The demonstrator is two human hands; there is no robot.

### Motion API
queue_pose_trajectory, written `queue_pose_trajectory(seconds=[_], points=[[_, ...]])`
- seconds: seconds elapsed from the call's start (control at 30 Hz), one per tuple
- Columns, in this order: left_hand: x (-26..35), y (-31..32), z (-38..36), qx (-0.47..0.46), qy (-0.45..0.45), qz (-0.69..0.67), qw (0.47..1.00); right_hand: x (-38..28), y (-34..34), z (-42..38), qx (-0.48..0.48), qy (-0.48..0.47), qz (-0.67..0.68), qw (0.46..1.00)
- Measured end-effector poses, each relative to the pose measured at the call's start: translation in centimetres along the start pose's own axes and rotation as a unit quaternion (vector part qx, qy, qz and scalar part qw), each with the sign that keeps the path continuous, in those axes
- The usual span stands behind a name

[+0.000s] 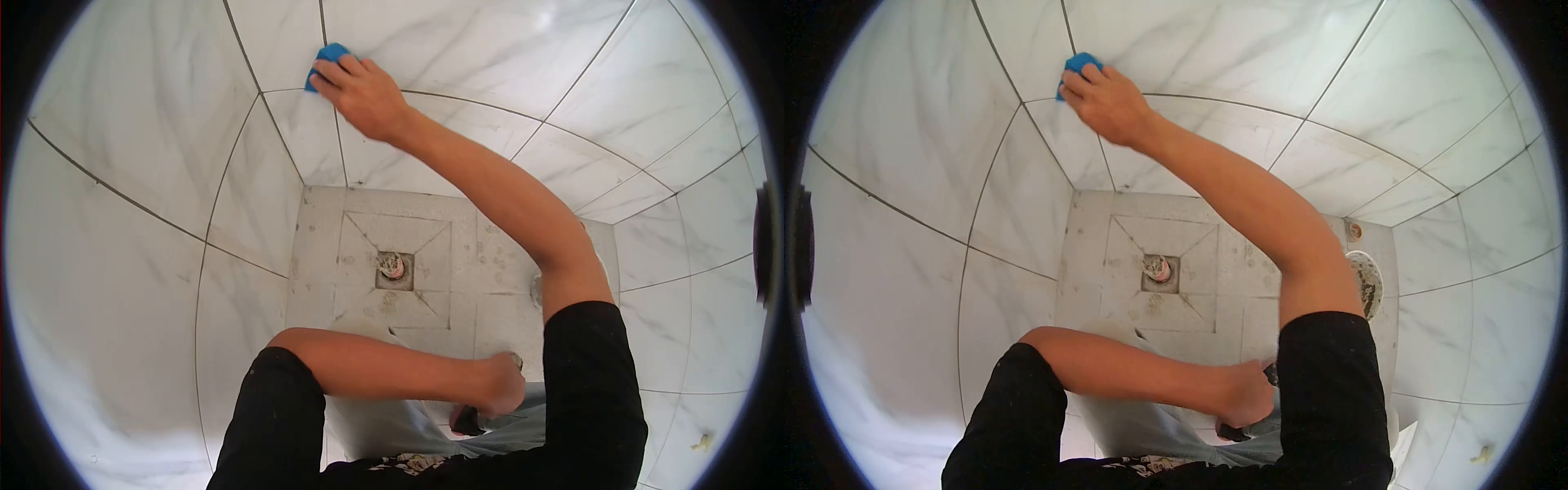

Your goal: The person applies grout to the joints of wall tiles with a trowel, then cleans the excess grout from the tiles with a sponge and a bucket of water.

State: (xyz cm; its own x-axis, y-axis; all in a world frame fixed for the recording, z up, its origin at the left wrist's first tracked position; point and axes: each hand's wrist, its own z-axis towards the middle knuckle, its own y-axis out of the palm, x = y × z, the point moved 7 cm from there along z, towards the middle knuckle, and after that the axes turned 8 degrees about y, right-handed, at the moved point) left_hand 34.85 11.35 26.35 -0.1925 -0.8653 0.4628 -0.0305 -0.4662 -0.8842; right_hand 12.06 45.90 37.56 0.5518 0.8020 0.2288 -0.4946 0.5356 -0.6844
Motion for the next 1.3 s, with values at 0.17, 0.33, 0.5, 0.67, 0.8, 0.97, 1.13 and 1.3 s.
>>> queue_pose_trajectory(seconds=[0.17, 0.33, 0.5, 0.67, 0.8, 0.97, 1.13, 1.3], points=[[0.6, -1.8, -1.8, -0.039, 0.022, -0.008, 0.999, 1.5, 3.1, -4.7, -0.232, 0.048, -0.073, 0.969], [-1.0, -1.6, -2.1, 0.008, -0.017, -0.052, 0.998, 1.8, -6.8, 2.2, 0.213, 0.066, 0.052, 0.973], [-1.4, -1.4, -2.2, -0.014, -0.024, -0.053, 0.998, -0.3, 8.7, -4.7, -0.19, 0.044, 0.003, 0.981], [-1.7, -0.5, -1.8, -0.045, -0.036, -0.049, 0.997, -5.7, 3.5, -1.3, 0.014, -0.024, 0.001, 1.0], [-0.7, -0.3, -1.9, 0.001, -0.014, -0.061, 0.998, 0.8, 2.6, -3.5, -0.067, -0.006, -0.09, 0.994], [-0.3, -2.4, -3.1, -0.043, -0.03, -0.086, 0.995, 6.0, -0.6, -13.3, -0.156, 0.191, -0.1, 0.964], [-0.7, -1.0, -1.5, -0.048, -0.022, -0.056, 0.997, -3.8, -0.8, -3.6, 0.003, -0.032, -0.007, 0.999], [-0.8, -0.8, -0.8, -0.002, -0.029, -0.021, 0.999, 4.0, -0.1, -5.4, 0.047, 0.001, -0.015, 0.999]])
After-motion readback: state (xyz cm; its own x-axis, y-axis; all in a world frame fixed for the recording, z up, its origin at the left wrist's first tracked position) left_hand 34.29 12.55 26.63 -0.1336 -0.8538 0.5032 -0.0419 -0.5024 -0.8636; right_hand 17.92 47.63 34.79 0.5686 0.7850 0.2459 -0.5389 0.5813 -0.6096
